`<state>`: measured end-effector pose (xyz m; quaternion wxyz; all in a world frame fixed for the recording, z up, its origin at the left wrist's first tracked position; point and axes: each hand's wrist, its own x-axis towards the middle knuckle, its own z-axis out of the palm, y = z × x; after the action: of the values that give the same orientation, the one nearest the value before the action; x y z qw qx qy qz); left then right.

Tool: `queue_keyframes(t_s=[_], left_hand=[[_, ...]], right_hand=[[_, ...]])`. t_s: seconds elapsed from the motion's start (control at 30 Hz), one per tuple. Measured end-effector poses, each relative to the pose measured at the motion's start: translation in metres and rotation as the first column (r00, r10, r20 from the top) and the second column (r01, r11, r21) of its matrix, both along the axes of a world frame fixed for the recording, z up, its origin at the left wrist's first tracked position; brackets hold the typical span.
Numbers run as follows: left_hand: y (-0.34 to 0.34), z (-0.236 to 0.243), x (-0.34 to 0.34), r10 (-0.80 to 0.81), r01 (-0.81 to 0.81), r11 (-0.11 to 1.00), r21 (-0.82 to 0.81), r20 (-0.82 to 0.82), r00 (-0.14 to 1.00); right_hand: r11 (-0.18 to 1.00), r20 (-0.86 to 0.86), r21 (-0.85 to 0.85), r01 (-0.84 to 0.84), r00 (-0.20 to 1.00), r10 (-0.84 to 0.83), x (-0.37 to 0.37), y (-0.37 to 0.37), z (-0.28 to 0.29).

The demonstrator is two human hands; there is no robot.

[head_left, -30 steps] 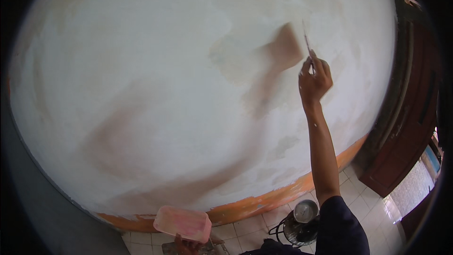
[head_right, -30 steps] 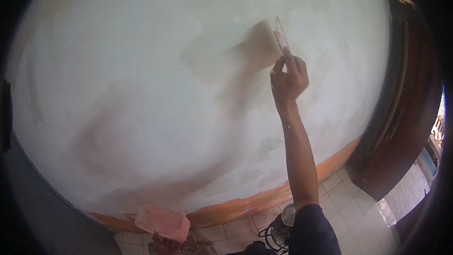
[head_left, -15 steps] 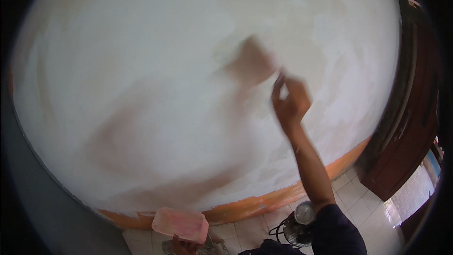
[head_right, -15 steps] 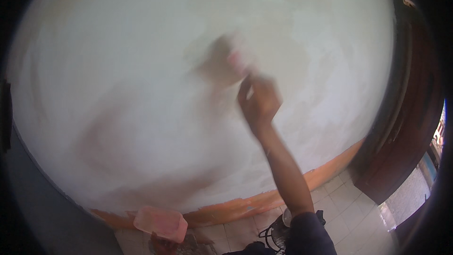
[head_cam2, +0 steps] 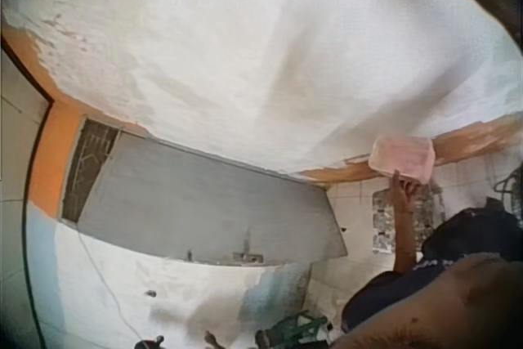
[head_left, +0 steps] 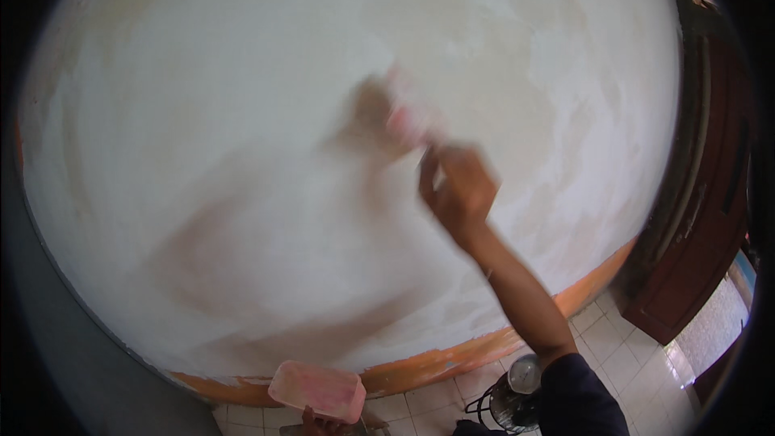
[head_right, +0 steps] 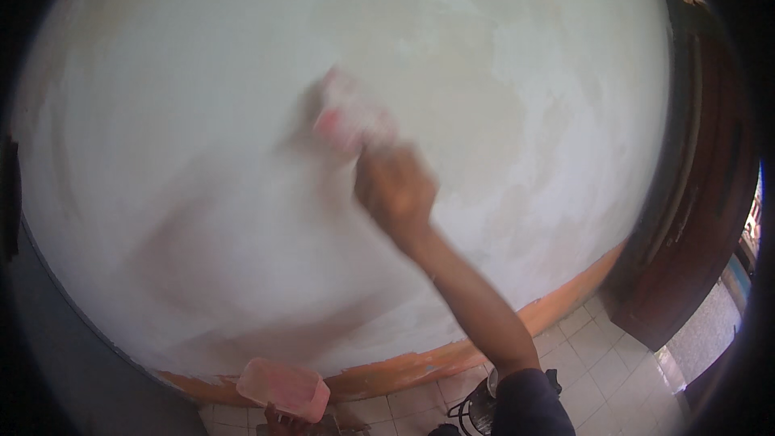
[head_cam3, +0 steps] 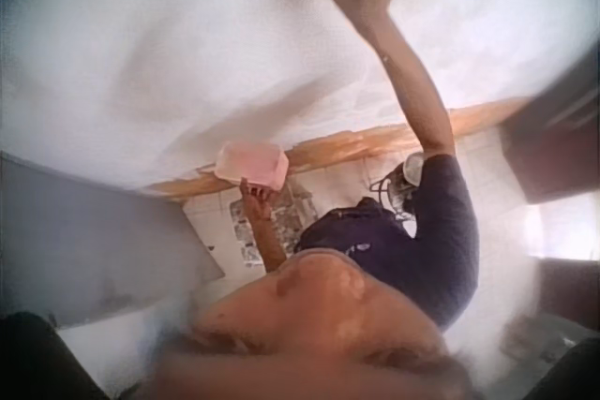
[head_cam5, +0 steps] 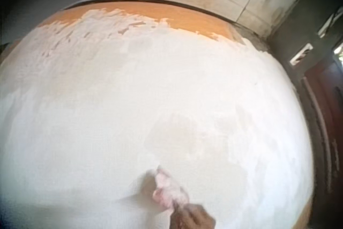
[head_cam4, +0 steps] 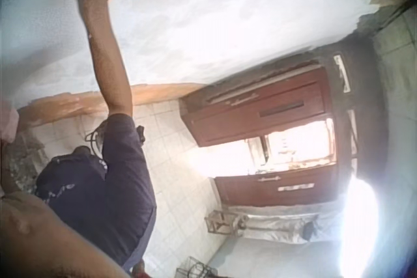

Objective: The person applies a white compound to a wall using a red scraper, repeatedly loading the scraper from a pink container and smoothing the compound onto the surface.

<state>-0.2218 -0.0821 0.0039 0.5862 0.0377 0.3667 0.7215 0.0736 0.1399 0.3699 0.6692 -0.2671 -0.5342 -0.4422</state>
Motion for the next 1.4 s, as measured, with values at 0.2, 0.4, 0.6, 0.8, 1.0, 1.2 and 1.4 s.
queue_keyframes(t_s=[0.2,0.4,0.6,0.8,1.0,1.2,1.4], left_hand=[[0.012,0.002,0.020,-0.063,0.064,0.997,0.042,-0.025,0.998],[0.023,-0.018,0.021,-0.004,0.001,0.996,-0.086,-0.031,0.999],[-0.001,0.031,0.041,0.007,-0.025,0.990,-0.138,-0.124,0.992],[0.034,-0.040,0.007,-0.156,0.156,0.988,-0.002,-0.072,0.985],[0.006,-0.005,0.015,-0.013,0.008,0.999,-0.034,-0.132,0.991],[0.008,0.036,0.038,0.016,-0.027,0.994,-0.109,-0.106,0.994],[0.006,0.063,0.046,-0.076,0.067,0.995,-0.068,-0.141,0.987]], right_hand=[[0.955,0.335,-0.256,0.148,0.940,-0.056,-0.011,0.052,-0.039],[0.931,0.437,-0.163,-0.326,0.823,0.364,-0.044,-0.007,-0.074],[0.995,0.022,0.082,0.054,0.998,-0.056,0.026,0.012,0.070],[0.984,0.691,-0.178,-0.027,0.708,0.145,-0.054,0.030,-0.099],[0.917,0.244,-0.341,0.206,0.962,-0.125,0.000,-0.006,0.009],[0.974,-0.107,0.067,0.218,0.972,-0.210,0.120,0.036,0.142],[0.980,0.707,-0.185,-0.072,0.683,0.183,-0.043,-0.016,-0.039]])
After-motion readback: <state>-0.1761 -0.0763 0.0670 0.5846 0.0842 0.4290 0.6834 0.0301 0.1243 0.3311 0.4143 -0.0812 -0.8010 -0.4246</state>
